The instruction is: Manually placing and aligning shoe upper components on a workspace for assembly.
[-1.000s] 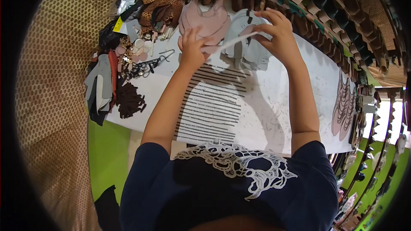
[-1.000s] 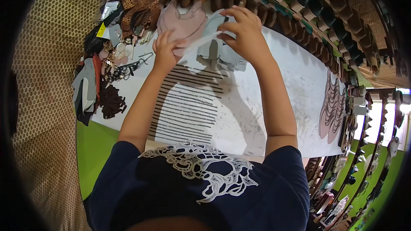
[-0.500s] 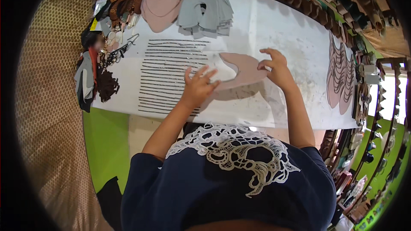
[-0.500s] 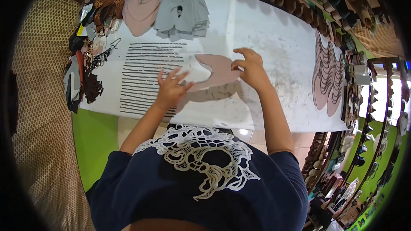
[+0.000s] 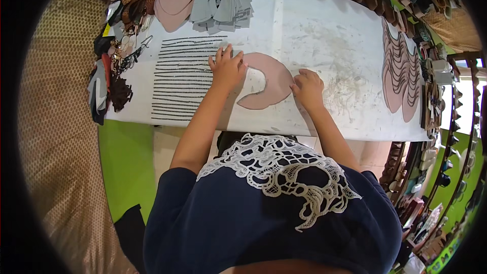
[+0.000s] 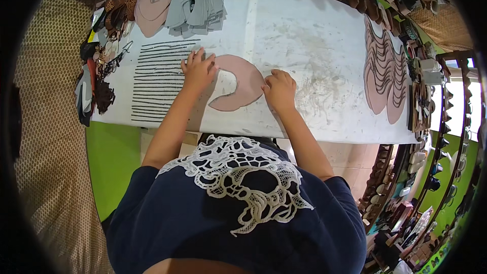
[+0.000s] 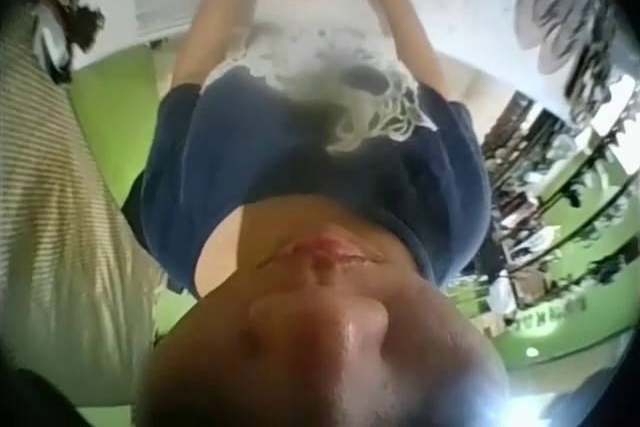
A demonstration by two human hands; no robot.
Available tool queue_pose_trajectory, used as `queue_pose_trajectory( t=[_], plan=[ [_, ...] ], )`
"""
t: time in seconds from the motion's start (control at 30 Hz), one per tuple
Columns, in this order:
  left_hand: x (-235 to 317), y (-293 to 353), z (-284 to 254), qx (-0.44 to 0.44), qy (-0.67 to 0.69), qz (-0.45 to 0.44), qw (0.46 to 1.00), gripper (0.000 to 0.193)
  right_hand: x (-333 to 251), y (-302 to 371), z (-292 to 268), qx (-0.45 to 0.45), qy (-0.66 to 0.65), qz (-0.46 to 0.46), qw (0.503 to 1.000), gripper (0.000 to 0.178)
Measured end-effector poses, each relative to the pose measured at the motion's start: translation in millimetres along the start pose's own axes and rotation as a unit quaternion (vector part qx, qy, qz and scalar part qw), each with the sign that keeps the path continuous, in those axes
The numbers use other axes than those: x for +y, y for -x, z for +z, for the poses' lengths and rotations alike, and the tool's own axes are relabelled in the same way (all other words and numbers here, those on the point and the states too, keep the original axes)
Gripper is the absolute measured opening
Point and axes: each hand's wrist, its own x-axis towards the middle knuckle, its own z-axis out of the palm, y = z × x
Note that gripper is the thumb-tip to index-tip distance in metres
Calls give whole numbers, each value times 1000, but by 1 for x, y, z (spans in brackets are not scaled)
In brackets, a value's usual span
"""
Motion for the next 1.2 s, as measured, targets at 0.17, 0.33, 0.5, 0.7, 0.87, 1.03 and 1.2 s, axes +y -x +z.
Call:
queue_pose_trajectory(
  t=[0.17,0.33,0.5,0.7,0.87,1.03,1.2],
  plan=[
    [4,-12,-12,-89,36,-44,994,14,3,-18,-10,-15,-46,27,998,16],
    [7,5,-40,-181,14,-73,981,20,6,-64,-26,-84,-59,42,994,19],
    [21,29,-58,-235,-2,-94,967,29,-8,-116,1,-52,-79,-6,995,18],
    [17,40,-45,-135,-55,-142,979,28,-42,-95,31,66,-15,-71,995,39],
    [13,50,-42,-91,-57,-108,988,22,-29,-50,28,28,10,-51,998,37],
    [20,64,-49,-98,-61,-105,988,18,-15,-31,31,-9,17,-57,998,37],
    [26,76,-38,-11,-20,-40,999,31,-13,-30,31,-15,34,-64,997,36]
  ],
)
